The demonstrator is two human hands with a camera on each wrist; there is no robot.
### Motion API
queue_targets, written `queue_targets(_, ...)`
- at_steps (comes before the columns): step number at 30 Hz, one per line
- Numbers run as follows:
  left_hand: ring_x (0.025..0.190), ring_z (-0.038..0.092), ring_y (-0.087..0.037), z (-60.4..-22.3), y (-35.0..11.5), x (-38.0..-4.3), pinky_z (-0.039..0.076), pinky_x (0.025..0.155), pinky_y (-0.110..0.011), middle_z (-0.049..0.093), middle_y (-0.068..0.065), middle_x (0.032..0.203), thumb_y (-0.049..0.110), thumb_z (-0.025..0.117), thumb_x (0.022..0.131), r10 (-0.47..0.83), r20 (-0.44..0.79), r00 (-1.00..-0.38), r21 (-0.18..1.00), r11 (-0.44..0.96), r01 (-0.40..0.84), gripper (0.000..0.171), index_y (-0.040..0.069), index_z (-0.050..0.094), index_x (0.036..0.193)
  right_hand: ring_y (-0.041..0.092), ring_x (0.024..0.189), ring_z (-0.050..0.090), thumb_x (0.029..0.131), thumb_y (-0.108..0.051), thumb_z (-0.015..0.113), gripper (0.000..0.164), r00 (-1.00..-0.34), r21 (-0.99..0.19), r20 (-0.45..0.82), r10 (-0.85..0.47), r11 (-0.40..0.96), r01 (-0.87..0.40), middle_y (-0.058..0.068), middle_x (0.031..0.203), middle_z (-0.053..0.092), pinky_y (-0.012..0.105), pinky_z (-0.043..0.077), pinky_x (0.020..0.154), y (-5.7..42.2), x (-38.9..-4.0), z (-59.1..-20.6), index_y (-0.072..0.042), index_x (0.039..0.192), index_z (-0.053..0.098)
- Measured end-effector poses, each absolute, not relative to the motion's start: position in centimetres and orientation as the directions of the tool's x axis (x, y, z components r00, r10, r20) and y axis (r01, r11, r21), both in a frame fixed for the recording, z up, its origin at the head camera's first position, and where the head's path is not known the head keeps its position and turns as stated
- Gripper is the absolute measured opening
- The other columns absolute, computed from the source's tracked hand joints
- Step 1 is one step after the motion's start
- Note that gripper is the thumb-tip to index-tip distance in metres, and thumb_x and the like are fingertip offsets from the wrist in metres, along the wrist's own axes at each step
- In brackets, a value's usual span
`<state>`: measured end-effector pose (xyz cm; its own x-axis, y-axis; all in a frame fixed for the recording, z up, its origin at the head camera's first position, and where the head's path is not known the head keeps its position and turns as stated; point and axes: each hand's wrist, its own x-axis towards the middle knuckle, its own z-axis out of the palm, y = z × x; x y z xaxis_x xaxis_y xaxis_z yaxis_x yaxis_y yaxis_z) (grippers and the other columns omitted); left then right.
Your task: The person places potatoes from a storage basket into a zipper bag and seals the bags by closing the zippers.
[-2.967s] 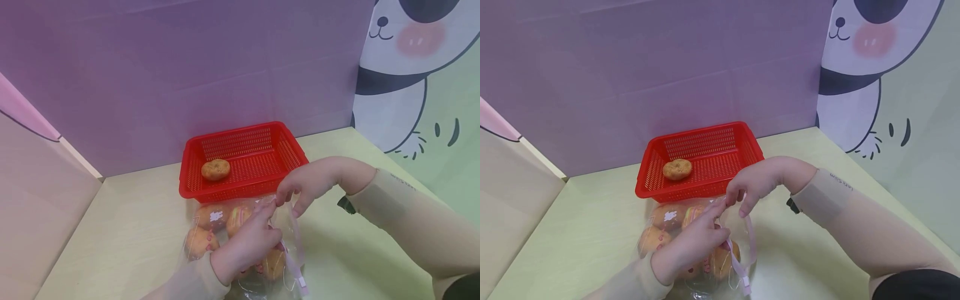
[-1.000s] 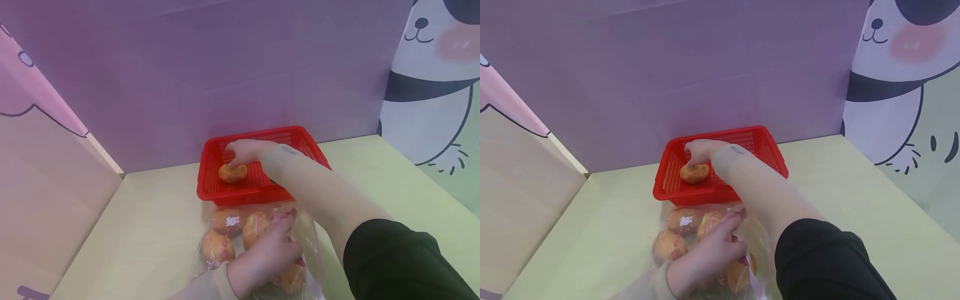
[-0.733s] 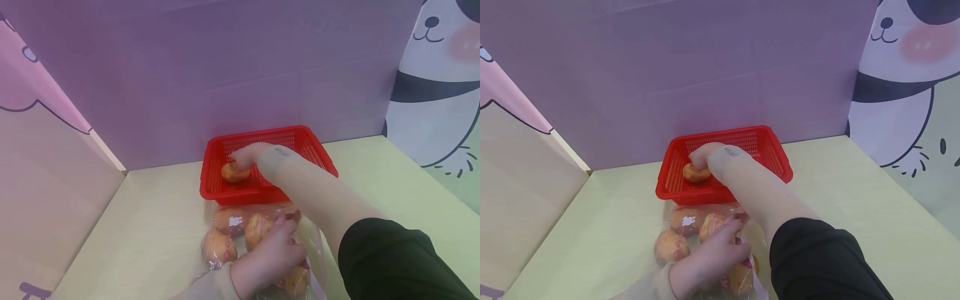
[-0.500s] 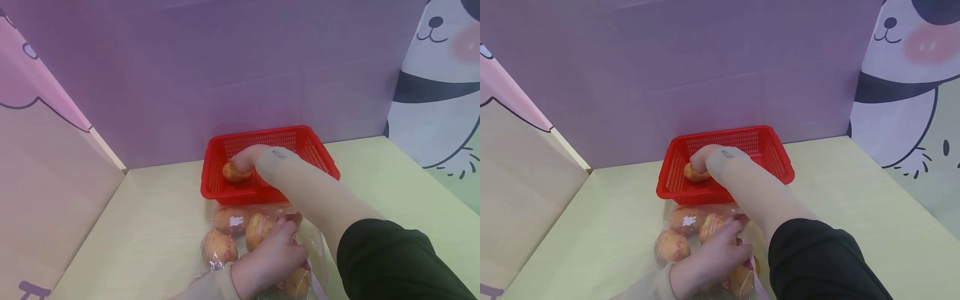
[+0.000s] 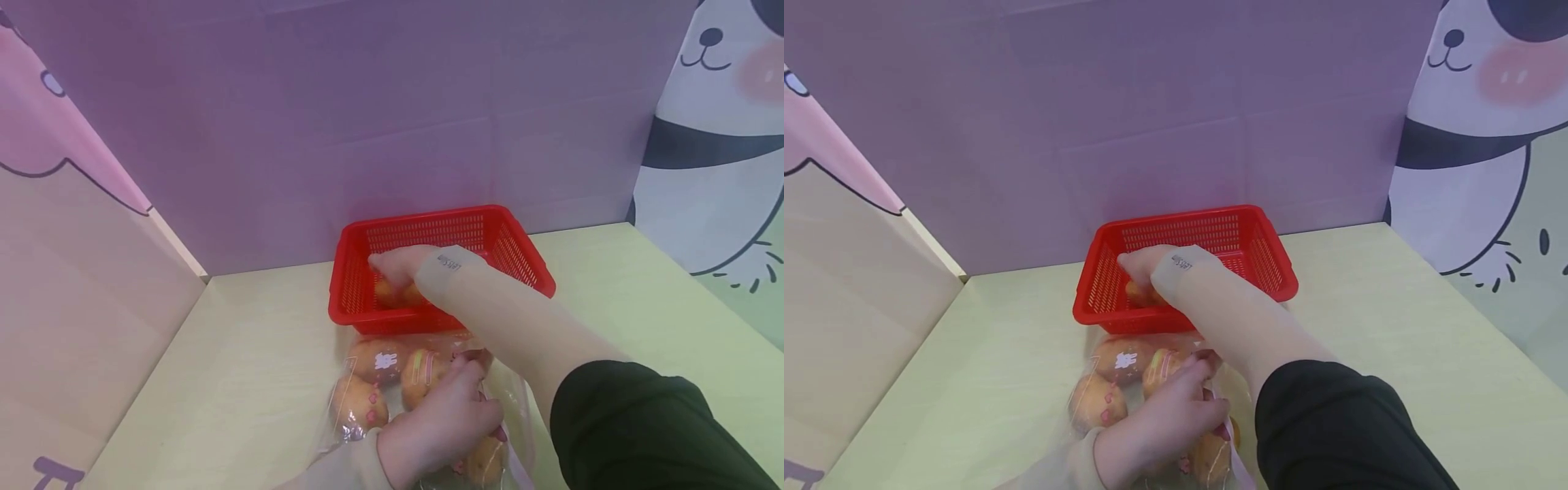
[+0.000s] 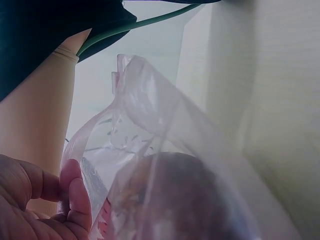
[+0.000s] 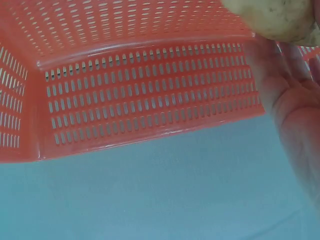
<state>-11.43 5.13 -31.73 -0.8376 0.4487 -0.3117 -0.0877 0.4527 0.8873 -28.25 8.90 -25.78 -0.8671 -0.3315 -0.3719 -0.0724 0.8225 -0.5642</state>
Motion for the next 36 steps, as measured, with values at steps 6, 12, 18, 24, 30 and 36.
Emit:
queue_targets(6,0.048,0.049,-0.022,-31.7,5.4,-11.6,0.042,0.040,-0.026,0.034,0.003,0.139,0.009,0.065,0.082,0.474,-0.304,-0.827,0.891,0.449,-0.070,0.075,0.019,0.035,0.150,0.021,0.097,0.059,0.068,-0.032,0.085,0.049,-0.862,-0.467,-0.360,-0.356,0.869,-0.163,-0.003,0.106,0.064,0.038,0.053,0.077,9.3,-28.8,-26.4,-0.027,0.112,0.064)
queue_targets(12,0.053,0.051,-0.024,-31.8,5.6,-11.7,0.042,0.040,-0.028,0.037,0.003,0.137,0.009,0.064,0.083,0.484,-0.282,-0.828,0.890,0.455,-0.037,0.074,0.018,0.035,0.150,0.018,0.091,0.060,0.062,-0.030,0.089,0.056,-0.868,-0.407,-0.297,-0.398,0.875,-0.262,-0.006,0.101,0.064,0.036,0.055,0.073,9.7,-29.4,-26.2,-0.027,0.111,0.062)
queue_targets(18,0.065,0.057,-0.016,-32.1,5.5,-11.9,0.046,0.047,-0.028,0.037,0.000,0.139,0.007,0.062,0.082,0.495,-0.216,-0.842,0.897,0.441,0.029,0.073,0.012,0.035,0.150,0.013,0.096,0.050,0.062,-0.026,0.090,0.062,-0.824,-0.222,-0.157,-0.544,0.832,-0.508,-0.009,0.106,0.054,0.025,0.053,0.067,10.2,-29.9,-25.1,-0.031,0.116,0.059)
queue_targets(24,0.054,0.055,-0.021,-32.4,5.1,-12.2,0.039,0.038,-0.028,0.029,-0.001,0.151,0.003,0.057,0.082,0.479,-0.210,-0.852,0.899,0.438,0.024,0.073,0.010,0.033,0.150,0.013,0.097,0.049,0.070,-0.025,0.083,0.058,-0.822,-0.250,-0.067,-0.566,0.807,-0.535,-0.008,0.108,0.049,0.023,0.052,0.067,12.1,-29.1,-23.9,-0.029,0.122,0.059)
queue_targets(30,0.058,0.056,-0.023,-32.7,4.5,-12.5,0.041,0.042,-0.029,0.027,-0.002,0.152,0.002,0.057,0.083,0.467,-0.220,-0.856,0.896,0.443,0.011,0.073,0.014,0.032,0.151,0.015,0.098,0.053,0.078,-0.029,0.076,0.058,-0.848,-0.341,0.086,-0.523,0.784,-0.519,-0.003,0.117,0.049,0.032,0.053,0.074,15.7,-26.4,-23.2,-0.025,0.131,0.055)
queue_targets(36,0.056,0.054,-0.022,-32.7,4.2,-12.8,0.039,0.038,-0.028,0.025,-0.005,0.154,0.002,0.058,0.084,0.462,-0.226,-0.857,0.897,0.443,0.003,0.073,0.011,0.031,0.151,0.019,0.106,0.051,0.079,-0.029,0.076,0.059,-0.872,-0.436,0.234,-0.430,0.755,-0.489,0.001,0.125,0.049,0.038,0.054,0.079,19.8,-22.5,-23.4,-0.023,0.133,0.053)
